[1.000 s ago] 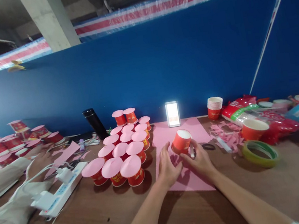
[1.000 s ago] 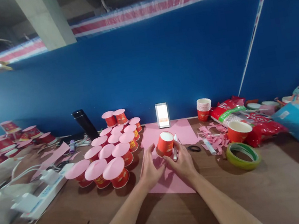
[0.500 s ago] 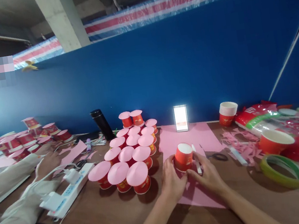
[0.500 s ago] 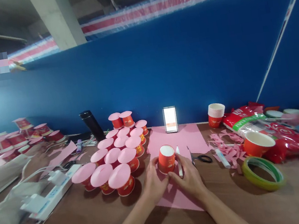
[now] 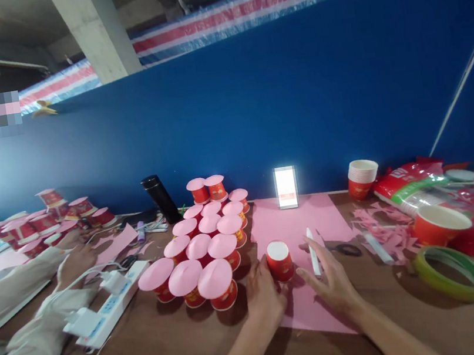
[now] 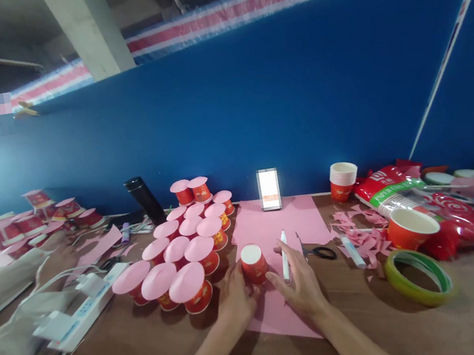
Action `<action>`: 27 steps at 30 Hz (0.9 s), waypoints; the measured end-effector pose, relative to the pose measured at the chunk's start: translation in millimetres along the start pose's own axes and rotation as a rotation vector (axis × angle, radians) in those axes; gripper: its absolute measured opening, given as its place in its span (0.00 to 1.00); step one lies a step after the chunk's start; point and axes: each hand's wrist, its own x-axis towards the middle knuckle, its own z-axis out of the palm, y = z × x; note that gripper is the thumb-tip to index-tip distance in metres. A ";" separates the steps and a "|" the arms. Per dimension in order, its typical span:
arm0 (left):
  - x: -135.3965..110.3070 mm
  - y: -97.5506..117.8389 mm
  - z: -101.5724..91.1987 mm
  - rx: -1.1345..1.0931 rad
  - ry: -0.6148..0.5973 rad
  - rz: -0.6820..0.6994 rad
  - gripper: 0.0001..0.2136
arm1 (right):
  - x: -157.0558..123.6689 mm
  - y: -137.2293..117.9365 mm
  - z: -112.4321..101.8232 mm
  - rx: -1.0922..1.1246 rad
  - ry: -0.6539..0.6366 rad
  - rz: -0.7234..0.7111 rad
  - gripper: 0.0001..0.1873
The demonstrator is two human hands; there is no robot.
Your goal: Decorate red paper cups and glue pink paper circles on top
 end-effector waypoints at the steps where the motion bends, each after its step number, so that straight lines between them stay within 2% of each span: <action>1: -1.5 0.2 0.4 -0.003 -0.002 0.002 0.35 | 0.1 -0.3 -0.1 0.001 -0.007 0.002 0.35; 4: -11.8 -1.6 -0.2 -0.017 0.040 0.052 0.38 | 0.8 -1.7 -1.3 -0.001 -0.017 -0.003 0.35; 10: -53.9 -15.9 -13.6 0.014 0.196 0.243 0.34 | 2.9 -4.0 -2.5 -0.027 -0.017 -0.020 0.35; 14: -69.3 -22.5 -32.1 0.023 0.416 0.375 0.19 | 2.3 -5.0 -0.6 -0.043 -0.013 -0.039 0.34; 18: -65.0 -28.4 -53.9 -0.009 0.684 0.461 0.17 | 1.7 -8.4 -4.8 -0.041 0.039 -0.071 0.33; 21: -59.7 -41.6 -69.5 -0.080 0.891 0.393 0.18 | 6.4 -8.0 -12.3 -0.066 0.110 -0.105 0.33; 23: -58.2 -57.1 -77.9 -0.123 0.954 0.285 0.20 | 11.9 -4.2 -16.2 -0.108 0.134 -0.074 0.29; 25: -57.8 -76.6 -83.5 -0.091 0.979 0.213 0.21 | 17.6 1.4 -17.5 -0.185 0.119 -0.039 0.24; 27: -57.3 -96.8 -86.2 -0.018 0.937 0.146 0.22 | 22.3 6.4 -16.6 -0.297 0.044 -0.048 0.24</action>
